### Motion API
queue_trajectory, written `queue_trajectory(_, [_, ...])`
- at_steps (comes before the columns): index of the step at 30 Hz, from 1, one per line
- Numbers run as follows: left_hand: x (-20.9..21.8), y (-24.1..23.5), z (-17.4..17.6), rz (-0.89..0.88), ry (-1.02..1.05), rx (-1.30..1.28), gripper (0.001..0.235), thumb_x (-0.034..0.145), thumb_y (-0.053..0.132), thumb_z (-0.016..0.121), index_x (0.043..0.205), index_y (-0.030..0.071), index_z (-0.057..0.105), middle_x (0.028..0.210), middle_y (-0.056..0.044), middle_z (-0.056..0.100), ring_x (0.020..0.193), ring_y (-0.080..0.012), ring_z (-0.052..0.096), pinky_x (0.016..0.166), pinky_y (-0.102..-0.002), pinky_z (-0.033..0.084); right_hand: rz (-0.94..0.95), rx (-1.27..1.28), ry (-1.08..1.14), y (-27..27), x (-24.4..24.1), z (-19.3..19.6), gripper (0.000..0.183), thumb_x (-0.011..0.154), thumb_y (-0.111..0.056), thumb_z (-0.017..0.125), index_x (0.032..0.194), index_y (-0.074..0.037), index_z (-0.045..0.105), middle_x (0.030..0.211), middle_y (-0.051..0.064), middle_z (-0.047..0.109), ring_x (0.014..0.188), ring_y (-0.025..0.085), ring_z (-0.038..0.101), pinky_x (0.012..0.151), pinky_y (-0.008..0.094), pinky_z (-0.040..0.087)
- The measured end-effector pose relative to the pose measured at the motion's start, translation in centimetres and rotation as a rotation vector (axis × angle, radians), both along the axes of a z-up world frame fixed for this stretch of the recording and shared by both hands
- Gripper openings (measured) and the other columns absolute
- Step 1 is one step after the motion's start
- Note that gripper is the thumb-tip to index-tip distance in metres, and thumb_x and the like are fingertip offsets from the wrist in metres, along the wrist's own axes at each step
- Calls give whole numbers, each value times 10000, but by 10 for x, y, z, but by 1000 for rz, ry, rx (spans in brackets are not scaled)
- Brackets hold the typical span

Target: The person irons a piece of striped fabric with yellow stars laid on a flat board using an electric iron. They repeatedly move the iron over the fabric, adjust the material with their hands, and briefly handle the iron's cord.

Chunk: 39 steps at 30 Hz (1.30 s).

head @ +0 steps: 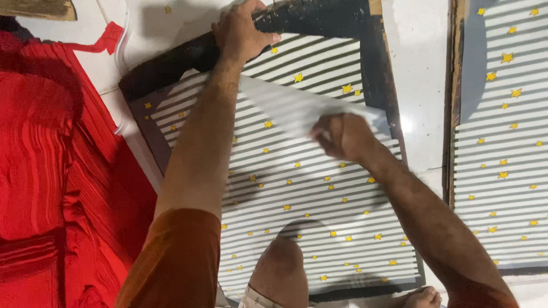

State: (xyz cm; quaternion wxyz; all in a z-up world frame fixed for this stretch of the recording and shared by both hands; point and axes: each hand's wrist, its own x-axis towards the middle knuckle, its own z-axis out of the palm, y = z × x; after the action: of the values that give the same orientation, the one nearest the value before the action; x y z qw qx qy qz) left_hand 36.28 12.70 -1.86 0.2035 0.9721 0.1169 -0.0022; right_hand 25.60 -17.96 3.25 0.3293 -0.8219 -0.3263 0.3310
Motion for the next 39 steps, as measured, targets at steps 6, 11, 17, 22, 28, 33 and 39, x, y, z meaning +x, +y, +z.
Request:
queue_trajectory(6, [8, -1, 0, 10, 134, 38, 602, 629, 500, 998, 1136, 325, 723, 1186, -41, 740, 1119, -334, 658, 931, -571, 395, 198, -187, 36, 5, -59, -32, 244, 898, -293, 643, 1087, -265, 795, 1030, -105, 782, 918, 148, 738, 782, 365, 594])
queue_trajectory(11, [4, -9, 3, 26, 176, 104, 661, 719, 544, 954, 1226, 227, 673, 1253, -90, 677, 1175, -358, 602, 955, -570, 445, 221, -160, 235, 17, -94, -4, 112, 885, -182, 710, 925, -250, 790, 959, -94, 787, 929, 117, 724, 1053, 442, 500])
queue_trajectory(17, [-21, -11, 8, -148, -328, 90, 578, 618, 355, 1060, 1032, 133, 723, 1028, -94, 728, 937, -347, 667, 765, -483, 530, 93, 19, -4, 17, -143, -32, 139, 912, -184, 676, 896, -259, 792, 893, -90, 769, 838, 132, 709, 749, 426, 630])
queue_trajectory(22, [-58, 27, 18, -102, -313, -70, 462, 749, 238, 975, 1098, 132, 691, 1062, -88, 744, 959, -318, 665, 848, -461, 476, 95, 98, -88, 20, -147, -28, 200, 889, -117, 668, 777, -240, 778, 774, -98, 746, 648, 110, 698, 554, 369, 639])
queue_trajectory(28, [-110, 114, 30, -158, -66, 295, 917, 612, 602, 968, 1371, 198, 648, 1077, -181, 655, 965, -387, 595, 790, -492, 447, 350, -410, 176, 25, -124, -2, 277, 994, -391, 499, 1023, -381, 774, 1154, -159, 729, 964, 117, 721, 653, 327, 615])
queue_trajectory(33, [-122, 125, 23, -30, 187, 207, 1008, 631, 589, 951, 1503, 326, 520, 1488, -235, 456, 1329, -443, 424, 989, -608, 330, -78, -68, 240, 9, -125, -1, 258, 847, -134, 732, 590, -108, 737, 1119, -50, 801, 1001, 73, 780, 1046, 289, 561])
queue_trajectory(39, [-123, 154, -9, -227, -113, 226, 914, 629, 567, 1002, 1403, 235, 647, 1137, -147, 651, 998, -397, 639, 775, -515, 473, 16, -34, 25, 1, -103, -10, 110, 856, -248, 710, 935, -284, 776, 905, -121, 758, 822, 138, 714, 717, 342, 546])
